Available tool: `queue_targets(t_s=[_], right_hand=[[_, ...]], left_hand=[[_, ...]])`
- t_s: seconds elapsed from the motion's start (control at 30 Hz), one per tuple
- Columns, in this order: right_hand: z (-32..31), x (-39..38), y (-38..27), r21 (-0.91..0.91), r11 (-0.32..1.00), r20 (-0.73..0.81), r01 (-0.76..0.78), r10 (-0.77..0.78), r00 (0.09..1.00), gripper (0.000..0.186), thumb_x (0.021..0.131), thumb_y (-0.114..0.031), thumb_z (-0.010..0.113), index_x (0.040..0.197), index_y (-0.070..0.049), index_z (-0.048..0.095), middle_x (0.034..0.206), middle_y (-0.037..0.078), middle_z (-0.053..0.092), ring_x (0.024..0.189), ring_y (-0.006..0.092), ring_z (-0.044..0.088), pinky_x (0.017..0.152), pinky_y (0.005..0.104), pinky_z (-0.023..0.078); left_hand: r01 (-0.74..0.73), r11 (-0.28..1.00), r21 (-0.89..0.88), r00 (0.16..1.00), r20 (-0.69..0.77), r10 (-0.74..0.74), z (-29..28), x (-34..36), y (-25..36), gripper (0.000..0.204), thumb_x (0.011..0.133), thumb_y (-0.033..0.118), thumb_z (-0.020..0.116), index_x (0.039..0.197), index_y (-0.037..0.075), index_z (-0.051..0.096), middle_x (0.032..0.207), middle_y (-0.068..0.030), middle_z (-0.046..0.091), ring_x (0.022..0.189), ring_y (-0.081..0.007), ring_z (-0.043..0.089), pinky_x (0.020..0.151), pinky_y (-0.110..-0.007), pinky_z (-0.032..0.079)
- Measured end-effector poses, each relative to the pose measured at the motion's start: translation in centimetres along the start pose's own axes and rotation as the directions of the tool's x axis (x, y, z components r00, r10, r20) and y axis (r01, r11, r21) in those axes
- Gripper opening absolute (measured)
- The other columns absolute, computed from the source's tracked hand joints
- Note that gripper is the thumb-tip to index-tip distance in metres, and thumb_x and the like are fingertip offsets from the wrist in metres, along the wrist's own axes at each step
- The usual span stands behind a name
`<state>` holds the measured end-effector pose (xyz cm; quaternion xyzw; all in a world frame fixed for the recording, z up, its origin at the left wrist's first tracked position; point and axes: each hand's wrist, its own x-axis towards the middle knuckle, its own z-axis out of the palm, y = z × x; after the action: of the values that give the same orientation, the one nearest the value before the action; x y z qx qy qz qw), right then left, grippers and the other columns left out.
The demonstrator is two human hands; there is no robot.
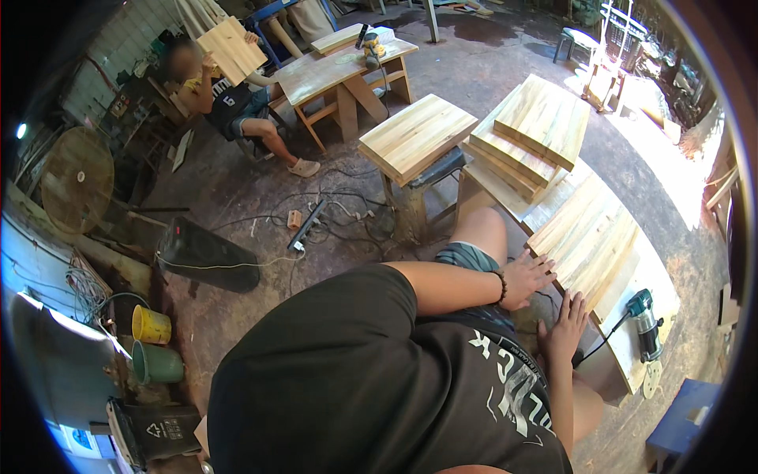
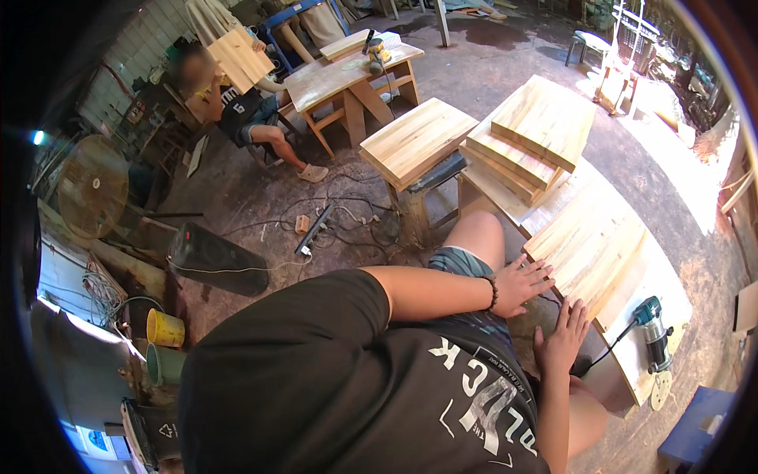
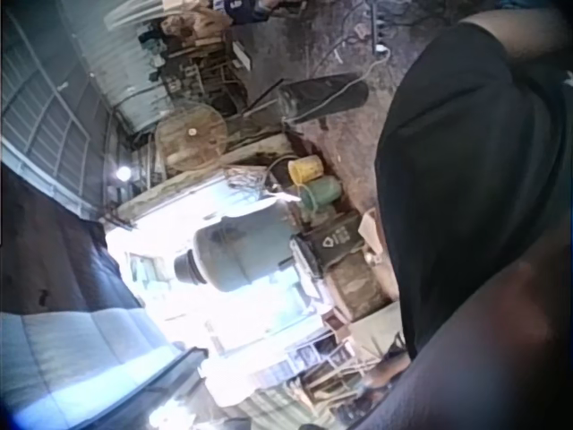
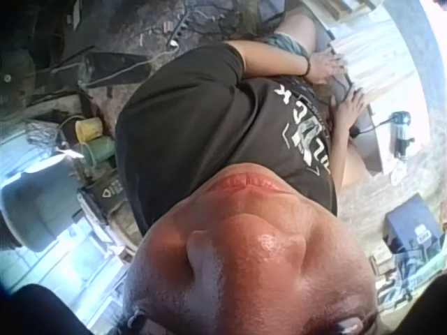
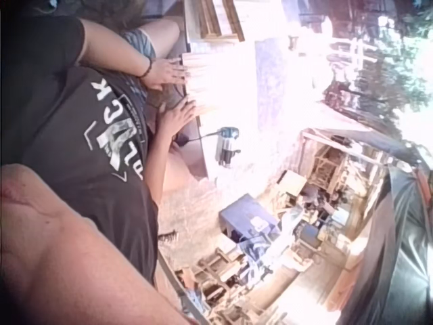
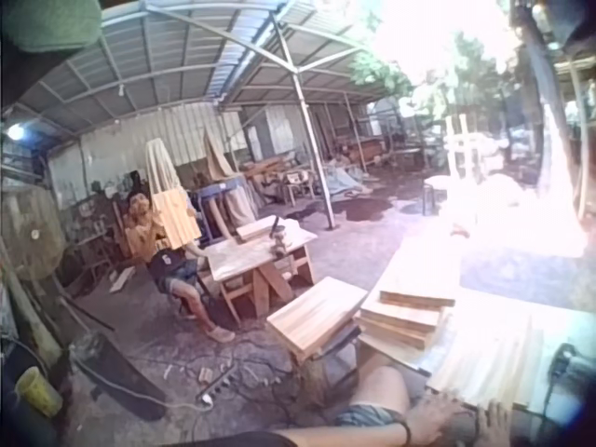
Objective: Using a handheld router to finish or shape the edges of several wooden boards.
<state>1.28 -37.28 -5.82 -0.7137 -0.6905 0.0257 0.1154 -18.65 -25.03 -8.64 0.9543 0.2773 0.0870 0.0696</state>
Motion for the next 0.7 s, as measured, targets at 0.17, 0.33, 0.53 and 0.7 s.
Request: queue_targets(t_s=[0.17, 0.33, 0.53, 0.7], right_hand=[[-0.1, -0.3, 0.6, 0.011, 1.0, 0.019, -0.012, 0.011, 1.0, 0.098, 0.08, -0.024, 0.083, 0.163, -0.006, 0.034, 0.169, 0.024, 0.031, 0.157, 0.0408, 0.027, 0.129, 0.0531, 0.021], [0.6, -0.2, 0.9, 0.055, 0.997, -0.032, -0.047, 0.049, 0.998, 0.1, 0.08, -0.023, 0.083, 0.162, -0.001, 0.032, 0.168, 0.024, 0.032, 0.158, 0.0402, 0.027, 0.129, 0.051, 0.022], [0.5, -1.5, 1.2, 0.049, 0.988, -0.023, -0.148, 0.149, 0.989, 0.102, 0.08, -0.02, 0.084, 0.162, 0.004, 0.028, 0.168, 0.026, 0.03, 0.158, 0.0413, 0.025, 0.129, 0.0489, 0.023], [0.0, -2.2, 0.4, 0.079, 0.979, 0.023, -0.189, 0.188, 0.982, 0.103, 0.08, -0.021, 0.084, 0.162, 0.005, 0.028, 0.168, 0.03, 0.028, 0.158, 0.0435, 0.023, 0.129, 0.0503, 0.022]], left_hand=[[0.019, 1.0, 0.025, 1.0, 0.011, -0.019, -0.6, -0.4, -0.1, 0.098, 0.084, 0.041, 0.081, 0.163, 0.008, 0.033, 0.17, -0.0181, 0.029, 0.16, -0.0346, 0.025, 0.124, -0.066, 0.02], [0.013, 1.0, 0.003, 1.0, -0.028, -0.012, -0.9, -0.3, -0.3, 0.093, 0.085, 0.04, 0.08, 0.161, 0.007, 0.036, 0.169, -0.0178, 0.032, 0.159, -0.0342, 0.026, 0.123, -0.066, 0.023], [0.016, 0.996, -0.087, 0.999, -0.046, -0.02, -1.0, -0.3, -0.2, 0.091, 0.086, 0.039, 0.079, 0.159, 0.003, 0.038, 0.168, -0.0201, 0.031, 0.158, -0.0367, 0.026, 0.121, -0.062, 0.032], [0.043, 0.988, -0.151, 0.998, -0.028, -0.048, -1.0, -0.2, 0.1, 0.091, 0.085, 0.038, 0.08, 0.158, 0.002, 0.039, 0.168, -0.0221, 0.031, 0.157, -0.0379, 0.027, 0.118, -0.059, 0.036]])
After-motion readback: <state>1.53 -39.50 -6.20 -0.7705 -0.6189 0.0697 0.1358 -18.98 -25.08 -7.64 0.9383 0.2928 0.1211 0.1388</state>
